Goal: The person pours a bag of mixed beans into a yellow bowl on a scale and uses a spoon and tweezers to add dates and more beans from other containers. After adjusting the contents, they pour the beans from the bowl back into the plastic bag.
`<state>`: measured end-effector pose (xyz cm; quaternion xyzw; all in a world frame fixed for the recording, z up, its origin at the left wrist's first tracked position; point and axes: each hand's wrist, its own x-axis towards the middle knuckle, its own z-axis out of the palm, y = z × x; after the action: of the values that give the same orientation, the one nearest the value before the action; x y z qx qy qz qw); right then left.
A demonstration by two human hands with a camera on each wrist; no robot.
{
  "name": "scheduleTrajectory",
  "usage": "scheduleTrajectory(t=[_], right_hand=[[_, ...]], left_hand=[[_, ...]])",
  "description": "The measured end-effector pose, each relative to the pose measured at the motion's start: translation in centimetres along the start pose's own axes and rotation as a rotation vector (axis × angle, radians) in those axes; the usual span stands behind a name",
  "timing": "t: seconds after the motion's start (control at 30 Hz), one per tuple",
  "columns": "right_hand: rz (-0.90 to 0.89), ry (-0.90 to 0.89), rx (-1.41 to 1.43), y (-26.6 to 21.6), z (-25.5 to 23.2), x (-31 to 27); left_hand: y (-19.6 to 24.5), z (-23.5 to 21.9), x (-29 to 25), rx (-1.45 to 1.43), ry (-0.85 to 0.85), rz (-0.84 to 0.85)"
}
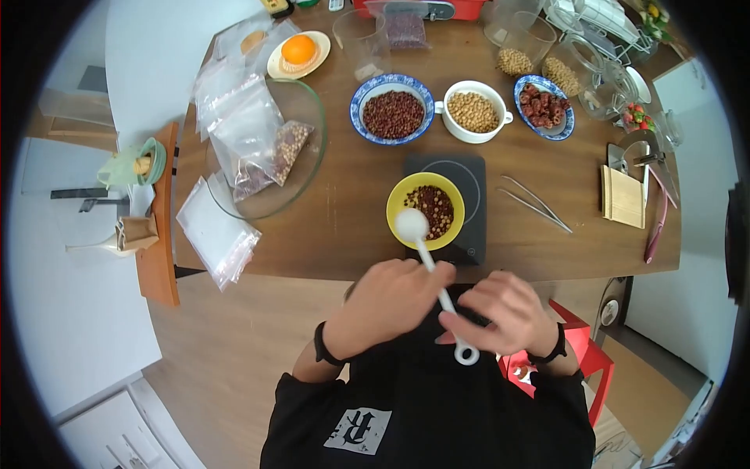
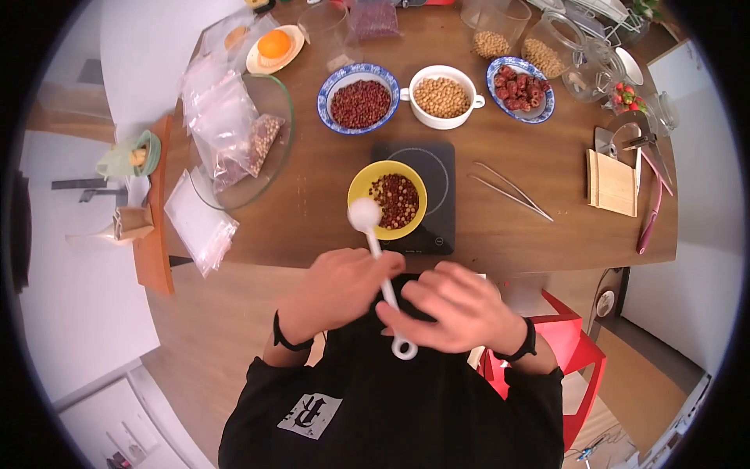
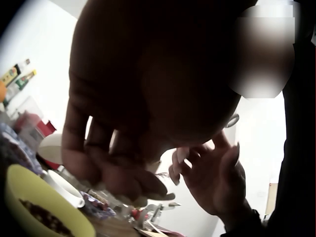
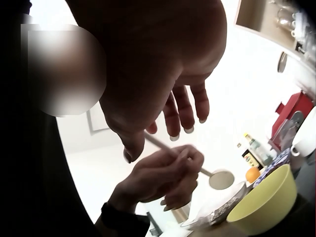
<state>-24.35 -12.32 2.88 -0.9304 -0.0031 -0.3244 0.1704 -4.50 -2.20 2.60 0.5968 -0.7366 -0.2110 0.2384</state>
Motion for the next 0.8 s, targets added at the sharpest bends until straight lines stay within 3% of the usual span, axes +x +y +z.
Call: scheduleTrajectory(t=[0.13,0.2,0.27,0.33,0.37,0.43,0.6,0.8], right_hand=[[-0.134,0.011,-0.108,0.0,1.2,-0.1],[-0.148,0.002,-0.129,0.5,1.0,-0.4],[-0.069,0.024,-0.155,1.3,0.3,-0.4],[0.082,0.109,-0.038,3.0,-0.2,-1.3],[0.181,0.158,-0.008,3.6,-0.3,-1.7],[0.288,0.180,0.043,4.7,-0.2,-2.4],[0.567,0.213,0.263,5.6,1.2,-2.4],[0.589,0.254,0.336,7.0,2.7,-3.1]], left_hand=[[0.7,2.0,0.1,0.018,-0.129,0.030],[0.4,2.2,-0.1,0.036,-0.072,0.013],[-0.5,2.1,-0.4,0.054,-0.018,-0.002],[-2.2,1.8,-1.0,-0.256,0.063,-0.292],[-3.2,2.5,-1.1,-0.271,0.061,-0.304],[-5.6,4.5,-1.2,-0.068,0.424,-0.334],[-8.0,7.3,0.4,-0.185,0.404,-0.354],[-9.6,8.3,2.2,-0.262,0.383,-0.327]])
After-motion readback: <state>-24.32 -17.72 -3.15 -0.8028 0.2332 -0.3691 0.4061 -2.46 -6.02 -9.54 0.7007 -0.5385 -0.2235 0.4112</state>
